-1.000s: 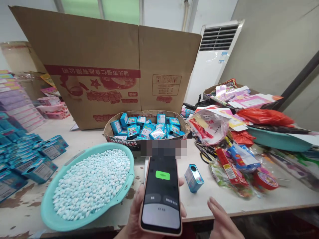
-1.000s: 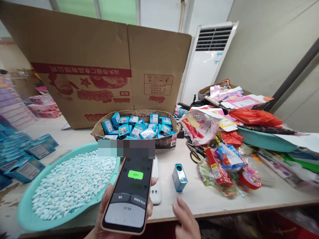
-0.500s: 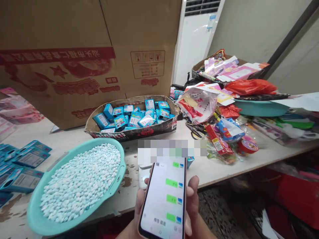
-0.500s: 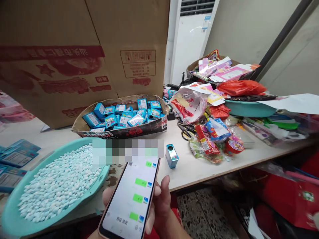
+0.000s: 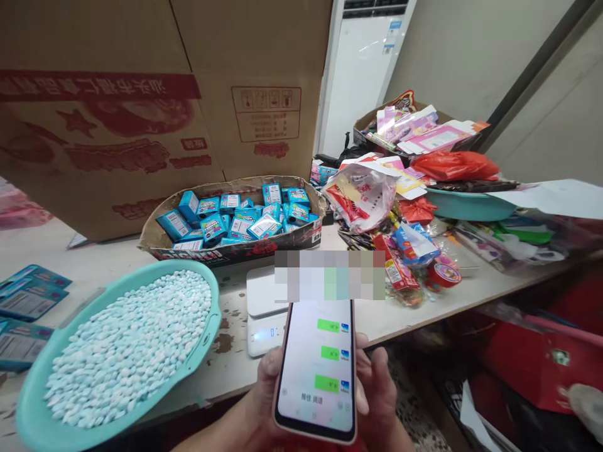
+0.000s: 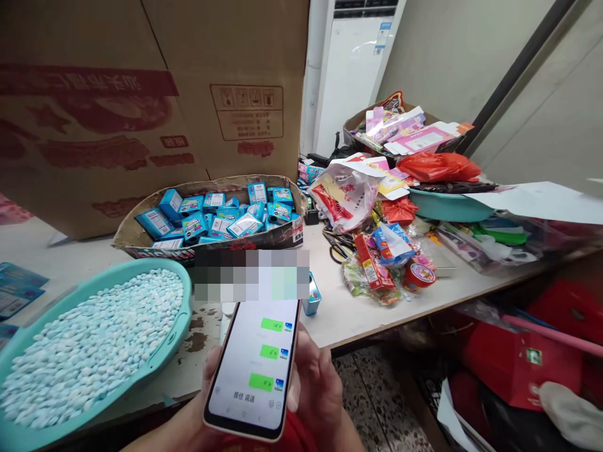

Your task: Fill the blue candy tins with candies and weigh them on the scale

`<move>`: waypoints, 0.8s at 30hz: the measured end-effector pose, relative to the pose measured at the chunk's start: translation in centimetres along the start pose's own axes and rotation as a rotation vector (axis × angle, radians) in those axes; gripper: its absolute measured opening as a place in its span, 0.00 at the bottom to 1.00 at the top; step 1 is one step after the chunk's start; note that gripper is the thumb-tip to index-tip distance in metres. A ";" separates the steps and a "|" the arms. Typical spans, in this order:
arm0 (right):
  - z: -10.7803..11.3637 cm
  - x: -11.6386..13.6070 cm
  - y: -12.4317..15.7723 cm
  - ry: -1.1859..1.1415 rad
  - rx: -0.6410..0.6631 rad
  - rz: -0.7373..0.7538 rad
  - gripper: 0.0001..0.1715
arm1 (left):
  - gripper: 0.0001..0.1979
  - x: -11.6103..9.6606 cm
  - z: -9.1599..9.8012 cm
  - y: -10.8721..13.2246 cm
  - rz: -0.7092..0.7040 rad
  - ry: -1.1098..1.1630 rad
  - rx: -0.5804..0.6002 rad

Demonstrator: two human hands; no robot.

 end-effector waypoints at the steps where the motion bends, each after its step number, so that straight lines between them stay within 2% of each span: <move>1: 0.2 0.8 0.0 -0.017 0.019 0.019 0.30 | 0.49 -0.1 0.0 -0.2 0.002 0.025 -0.015; 5: 2.0 2.1 0.6 -0.028 0.069 0.043 0.31 | 0.45 -1.0 -0.5 -1.1 -0.014 0.073 -0.032; 9: 5.0 3.0 1.5 0.103 -0.020 0.081 0.29 | 0.44 -1.5 -1.5 -2.4 0.024 0.064 0.017; 11: 6.1 4.8 1.6 0.233 -0.095 0.169 0.28 | 0.43 -1.5 -1.8 -2.9 0.055 0.053 0.038; 13: 6.4 7.7 1.5 0.421 -0.163 0.296 0.28 | 0.42 -1.1 -1.8 -3.4 0.093 0.045 0.045; 15: 5.4 11.1 1.4 0.655 -0.191 0.435 0.29 | 0.40 -0.5 -1.5 -3.6 0.117 0.039 0.036; 18: 2.1 15.3 1.3 1.013 -0.122 0.569 0.31 | 0.39 0.8 -0.6 -3.7 0.148 0.042 0.028; 21: -1.1 17.2 1.0 1.317 0.006 0.606 0.32 | 0.39 2.1 0.0 -3.6 0.200 0.061 0.030; 24: -2.9 17.6 0.7 1.511 0.104 0.622 0.32 | 0.38 2.8 0.3 -3.6 0.228 0.074 0.021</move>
Point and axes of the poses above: each hand's wrist, its own y-axis away from the middle knuckle, its own z-axis out of the back of the hand, x = y × z, the point moved 8 cm from there along -y, towards the middle knuckle, and after that the axes turned 11 degrees about x, right-handed, at the moved point
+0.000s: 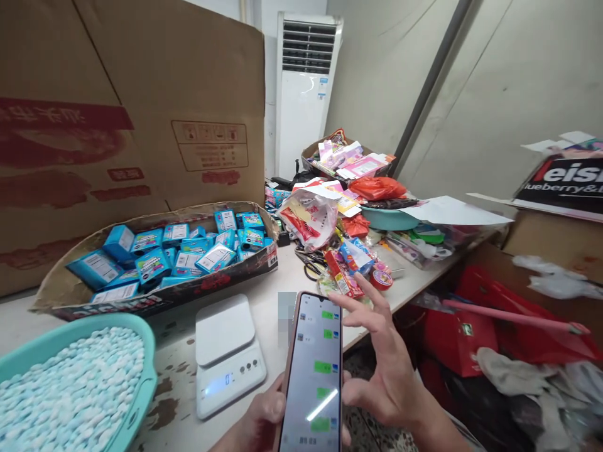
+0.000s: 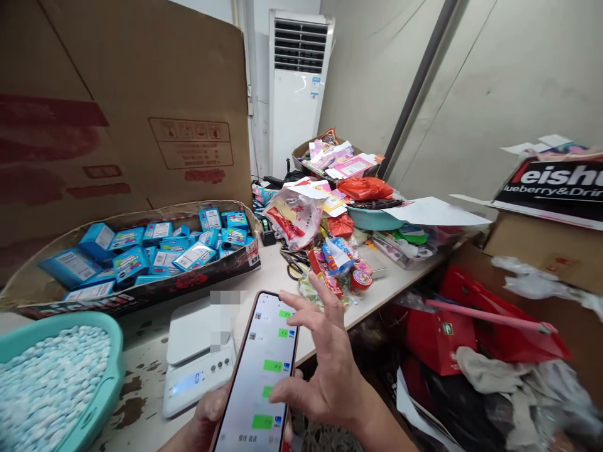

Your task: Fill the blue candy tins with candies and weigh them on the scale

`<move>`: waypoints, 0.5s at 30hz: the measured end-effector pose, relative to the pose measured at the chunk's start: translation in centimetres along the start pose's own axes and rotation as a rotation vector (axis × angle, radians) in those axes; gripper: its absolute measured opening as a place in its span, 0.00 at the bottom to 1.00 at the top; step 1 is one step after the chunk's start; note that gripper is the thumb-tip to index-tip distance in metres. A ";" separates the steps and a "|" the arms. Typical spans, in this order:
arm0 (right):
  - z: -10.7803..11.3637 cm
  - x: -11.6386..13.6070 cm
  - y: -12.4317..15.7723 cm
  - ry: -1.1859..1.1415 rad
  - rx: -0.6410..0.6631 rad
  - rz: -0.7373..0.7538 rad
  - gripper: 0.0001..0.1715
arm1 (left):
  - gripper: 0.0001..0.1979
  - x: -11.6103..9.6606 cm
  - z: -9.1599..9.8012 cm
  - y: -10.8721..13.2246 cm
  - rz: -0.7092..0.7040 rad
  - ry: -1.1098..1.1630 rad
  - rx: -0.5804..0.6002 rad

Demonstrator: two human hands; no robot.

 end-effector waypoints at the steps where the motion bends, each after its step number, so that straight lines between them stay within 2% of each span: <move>1: -0.1 0.2 -0.2 0.029 0.022 0.015 0.32 | 0.38 0.1 0.0 -0.1 0.000 0.002 -0.003; 13: -2.4 -0.1 -0.9 0.212 0.159 0.068 0.35 | 0.37 0.3 1.0 -0.7 -0.032 0.015 -0.039; 15: -2.0 -0.5 -0.7 0.171 0.127 0.052 0.35 | 0.35 0.3 0.9 -0.9 -0.029 0.019 -0.030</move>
Point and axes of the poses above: each hand's wrist, its own y-axis away from the middle knuckle, its own z-axis out of the back of the hand, x = y × z, the point moved 8 cm from there along -y, towards the middle knuckle, and after that the axes turned 11 degrees about x, right-handed, at the moved point
